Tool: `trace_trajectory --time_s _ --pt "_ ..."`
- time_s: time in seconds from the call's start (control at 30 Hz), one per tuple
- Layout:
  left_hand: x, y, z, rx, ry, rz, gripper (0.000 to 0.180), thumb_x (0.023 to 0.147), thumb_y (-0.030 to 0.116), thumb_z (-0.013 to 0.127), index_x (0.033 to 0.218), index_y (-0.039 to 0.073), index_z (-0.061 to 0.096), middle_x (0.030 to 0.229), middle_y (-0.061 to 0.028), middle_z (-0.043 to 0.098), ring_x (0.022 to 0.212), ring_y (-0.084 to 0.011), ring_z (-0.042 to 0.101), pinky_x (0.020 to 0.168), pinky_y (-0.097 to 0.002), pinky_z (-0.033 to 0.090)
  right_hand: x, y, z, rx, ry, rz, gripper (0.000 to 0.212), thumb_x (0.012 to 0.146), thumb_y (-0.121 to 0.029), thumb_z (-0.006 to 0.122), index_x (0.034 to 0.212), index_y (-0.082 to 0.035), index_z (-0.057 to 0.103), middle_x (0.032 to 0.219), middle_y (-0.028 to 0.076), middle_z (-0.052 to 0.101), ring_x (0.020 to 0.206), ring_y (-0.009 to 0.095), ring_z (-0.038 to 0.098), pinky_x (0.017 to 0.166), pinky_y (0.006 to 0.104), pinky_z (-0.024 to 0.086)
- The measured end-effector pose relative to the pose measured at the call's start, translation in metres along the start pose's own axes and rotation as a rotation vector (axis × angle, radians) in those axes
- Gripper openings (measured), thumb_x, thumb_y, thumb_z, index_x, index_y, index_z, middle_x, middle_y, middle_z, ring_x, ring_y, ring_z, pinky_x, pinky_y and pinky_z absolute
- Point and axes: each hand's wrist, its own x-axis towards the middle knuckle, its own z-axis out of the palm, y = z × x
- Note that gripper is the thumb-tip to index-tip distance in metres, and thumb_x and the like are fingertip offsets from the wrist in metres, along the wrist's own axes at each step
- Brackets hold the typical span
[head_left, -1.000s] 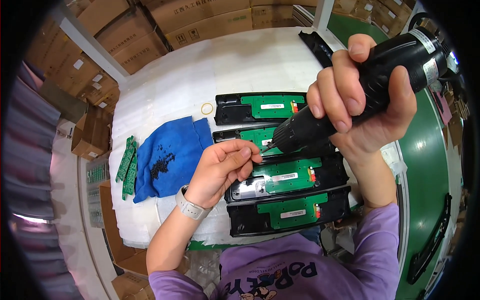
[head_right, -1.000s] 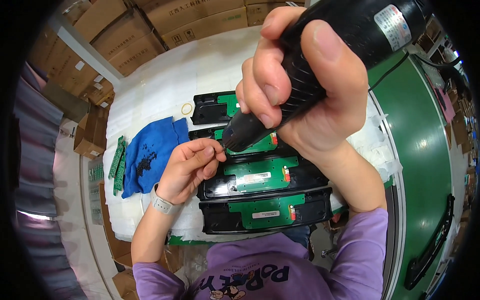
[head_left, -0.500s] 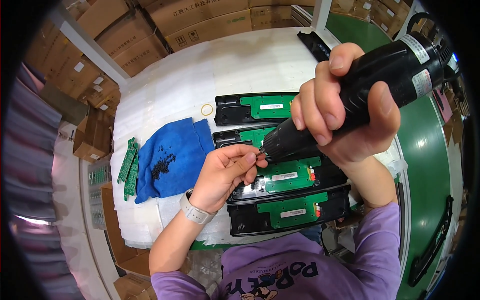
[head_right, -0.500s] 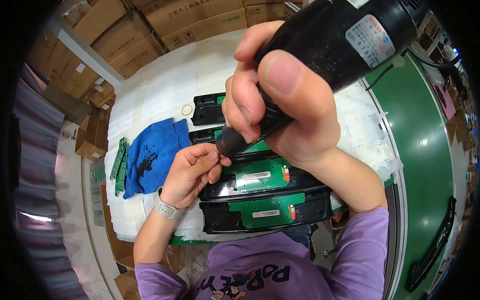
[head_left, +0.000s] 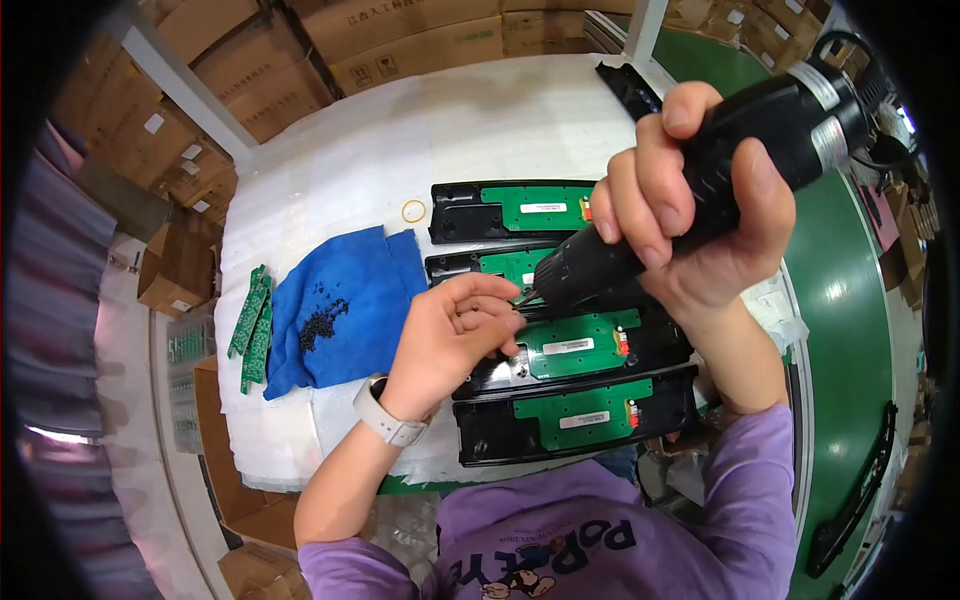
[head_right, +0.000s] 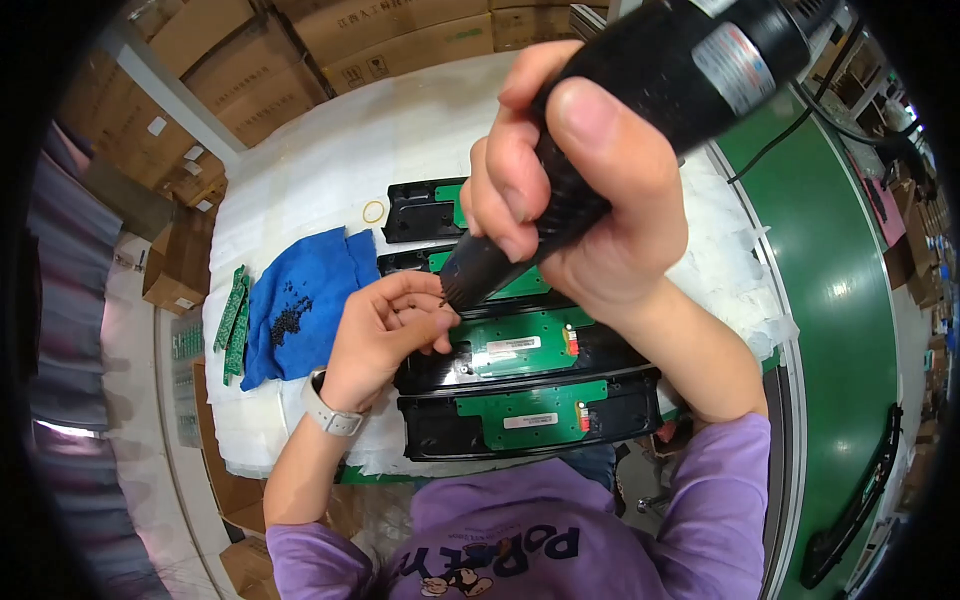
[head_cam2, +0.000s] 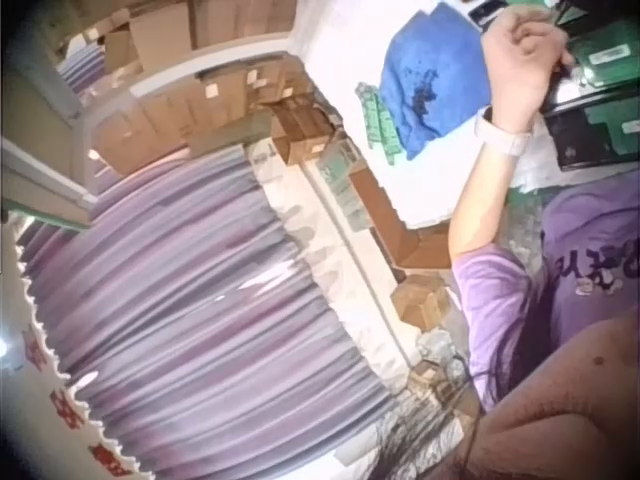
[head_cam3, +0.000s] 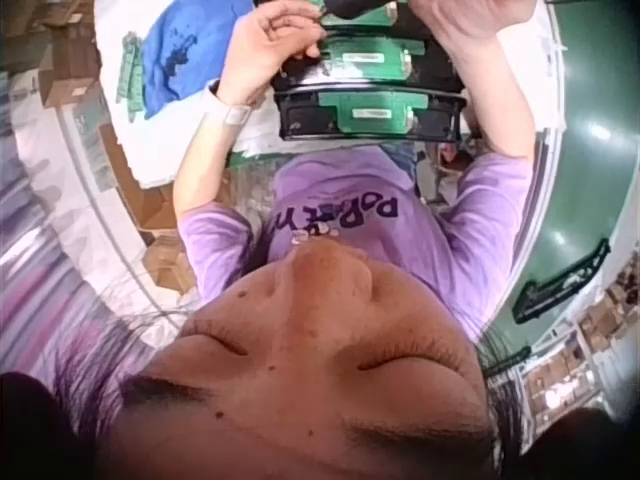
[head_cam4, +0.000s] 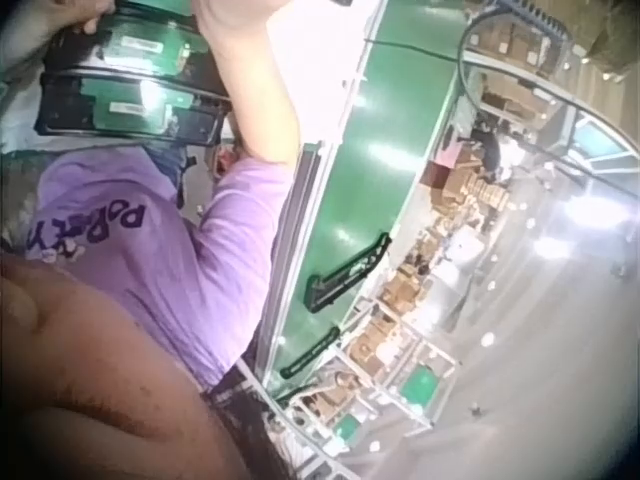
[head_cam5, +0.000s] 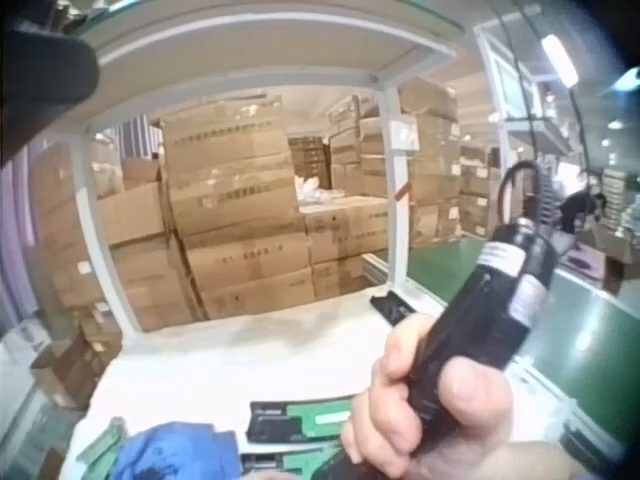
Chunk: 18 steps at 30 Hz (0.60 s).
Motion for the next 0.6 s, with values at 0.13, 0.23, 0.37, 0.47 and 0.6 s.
trace_trajectory --time_s 0.13,0.23,0.37,0.47,0.6 --pt "0.003 0.004 -0.010 0.100 0.061 0.080 0.016 0.080 -0.003 0.054 0.096 -0.004 0.057 0.075 -0.0038 0.060 0.065 -0.0071 0.056 0.061 -0.0180 0.045 0.005 -0.010 -0.004 -0.190 0.046 0.211 0.037 0.085 -0.037 0.045 0.099 -0.003 0.042 0.055 -0.001 0.040 0.040 0.010 0.040 0.049 0.0277 0.040" --pt "0.003 0.006 -0.016 0.137 0.082 0.059 0.013 0.084 0.004 0.053 0.094 -0.001 0.061 0.074 -0.0019 0.059 0.061 -0.0040 0.050 0.057 -0.0163 0.041 -0.001 -0.007 -0.007 -0.297 0.117 0.267 0.033 0.082 -0.033 0.049 0.094 -0.002 0.042 0.052 0.000 0.039 0.038 0.010 0.038 0.044 0.0258 0.035" --pt "0.009 0.002 -0.020 0.111 0.141 0.124 0.014 0.085 0.007 0.055 0.095 -0.001 0.061 0.076 -0.0019 0.059 0.063 -0.0042 0.051 0.058 -0.0163 0.041 -0.006 -0.003 -0.014 -0.370 0.184 0.289 0.029 0.080 -0.026 0.052 0.091 -0.001 0.043 0.051 0.002 0.041 0.037 0.011 0.039 0.040 0.0251 0.033" --pt "0.013 -0.001 -0.024 0.139 0.214 0.184 0.013 0.084 0.006 0.057 0.095 -0.001 0.061 0.079 -0.0032 0.061 0.066 -0.0055 0.055 0.060 -0.0169 0.042 -0.009 0.001 -0.021 -0.412 0.235 0.258 0.025 0.079 -0.021 0.053 0.090 0.001 0.045 0.051 0.004 0.042 0.037 0.012 0.039 0.038 0.0248 0.032" --pt "0.014 -0.001 -0.026 0.134 0.256 0.221 0.013 0.083 0.002 0.058 0.095 -0.001 0.060 0.082 -0.0040 0.062 0.070 -0.0079 0.059 0.064 -0.0181 0.044 -0.010 0.001 -0.025 -0.430 0.261 0.229 0.025 0.079 -0.020 0.053 0.089 0.001 0.045 0.051 0.004 0.042 0.036 0.012 0.039 0.038 0.0243 0.032"
